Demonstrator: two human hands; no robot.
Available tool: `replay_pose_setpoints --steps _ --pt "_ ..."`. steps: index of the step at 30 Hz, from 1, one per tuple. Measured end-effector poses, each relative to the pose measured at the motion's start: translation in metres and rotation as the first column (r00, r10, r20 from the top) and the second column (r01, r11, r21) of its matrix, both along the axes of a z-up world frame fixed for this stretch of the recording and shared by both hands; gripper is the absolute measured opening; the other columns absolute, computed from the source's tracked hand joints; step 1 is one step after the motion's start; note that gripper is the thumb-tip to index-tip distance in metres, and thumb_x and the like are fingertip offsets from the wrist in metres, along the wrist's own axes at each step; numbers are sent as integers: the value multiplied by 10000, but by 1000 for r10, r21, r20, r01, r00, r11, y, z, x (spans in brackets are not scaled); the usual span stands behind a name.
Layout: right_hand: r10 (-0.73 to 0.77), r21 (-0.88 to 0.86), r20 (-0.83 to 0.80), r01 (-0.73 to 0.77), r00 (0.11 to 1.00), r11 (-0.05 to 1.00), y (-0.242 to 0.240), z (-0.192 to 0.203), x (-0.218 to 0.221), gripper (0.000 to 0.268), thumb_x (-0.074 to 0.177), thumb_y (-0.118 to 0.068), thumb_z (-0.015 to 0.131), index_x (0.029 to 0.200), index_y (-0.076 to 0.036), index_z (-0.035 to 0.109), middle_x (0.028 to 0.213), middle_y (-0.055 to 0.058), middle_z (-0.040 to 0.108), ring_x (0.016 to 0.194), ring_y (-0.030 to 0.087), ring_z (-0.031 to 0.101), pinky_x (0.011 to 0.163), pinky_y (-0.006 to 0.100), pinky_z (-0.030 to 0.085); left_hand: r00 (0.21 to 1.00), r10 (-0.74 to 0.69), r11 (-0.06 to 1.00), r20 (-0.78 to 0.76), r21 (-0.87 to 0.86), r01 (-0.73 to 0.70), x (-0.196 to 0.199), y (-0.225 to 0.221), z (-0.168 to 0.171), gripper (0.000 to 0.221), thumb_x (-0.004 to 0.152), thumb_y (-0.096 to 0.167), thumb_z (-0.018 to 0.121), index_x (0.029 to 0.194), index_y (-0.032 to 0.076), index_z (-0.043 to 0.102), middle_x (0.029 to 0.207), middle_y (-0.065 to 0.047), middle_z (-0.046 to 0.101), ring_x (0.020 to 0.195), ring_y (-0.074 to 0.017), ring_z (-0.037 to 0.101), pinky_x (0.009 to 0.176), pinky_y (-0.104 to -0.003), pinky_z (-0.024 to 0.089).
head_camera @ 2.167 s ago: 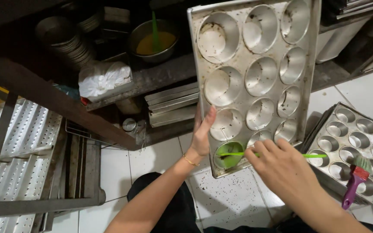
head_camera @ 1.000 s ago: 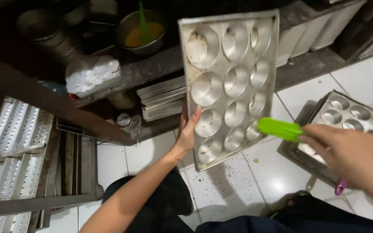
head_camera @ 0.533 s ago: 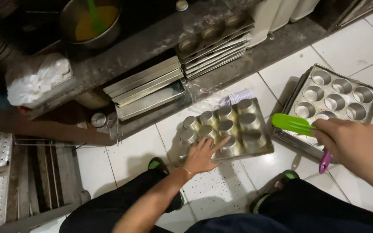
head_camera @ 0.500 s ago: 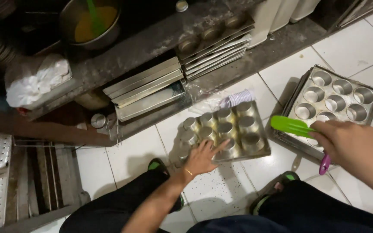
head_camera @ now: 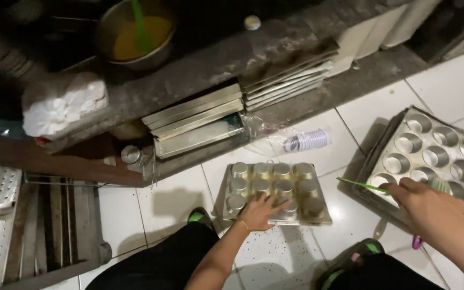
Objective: Scraping and scrubbing cupcake baking trays using a spatula and a scouring pad.
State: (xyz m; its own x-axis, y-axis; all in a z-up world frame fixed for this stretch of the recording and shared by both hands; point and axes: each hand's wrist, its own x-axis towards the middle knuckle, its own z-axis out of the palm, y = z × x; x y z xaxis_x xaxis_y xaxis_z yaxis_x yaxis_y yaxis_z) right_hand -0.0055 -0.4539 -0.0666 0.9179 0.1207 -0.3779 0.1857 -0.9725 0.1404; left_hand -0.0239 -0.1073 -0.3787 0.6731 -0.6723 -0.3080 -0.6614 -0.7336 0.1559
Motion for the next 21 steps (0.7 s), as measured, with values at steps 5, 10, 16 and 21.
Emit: replay_pose_setpoints --steps 5,10,16,21 --pt "-68 167 -57 76 996 983 -19 -26 22 341 947 -293 583 1281 -273 649 1018 -19 772 837 230 806 756 369 628 989 105 992 -107 -59 -112 38 9 97 1002 890 634 664 1650 429 44 1644 -245 248 1442 -485 344 1032 -614 431" --pt "-95 119 89 84 992 989 -18 -22 46 318 989 -363 620 1259 -220 708 808 40 811 765 225 776 687 348 579 938 289 911 -192 -247 -331 47 49 205 892 904 765 538 1629 391 176 1633 -182 284 1479 -428 310 1137 -689 288" --pt "-198 888 -115 190 973 419 -6 -38 51 258 988 -212 632 1137 -14 703 820 105 710 656 198 575 599 342 503 404 428 57 -808 -422 -905 32 123 243 910 923 622 554 1591 114 202 1554 -133 407 1389 -283 453 1088 -567 432" --pt "70 567 42 -81 997 819 72 -1 13 414 927 -203 659 1340 -203 671 1013 2 702 697 186 659 625 322 596 282 -229 -442 -932 -158 -883 4 148 280 687 967 577 496 1401 46 555 1294 -147 672 1100 -252 693 956 -400 562"
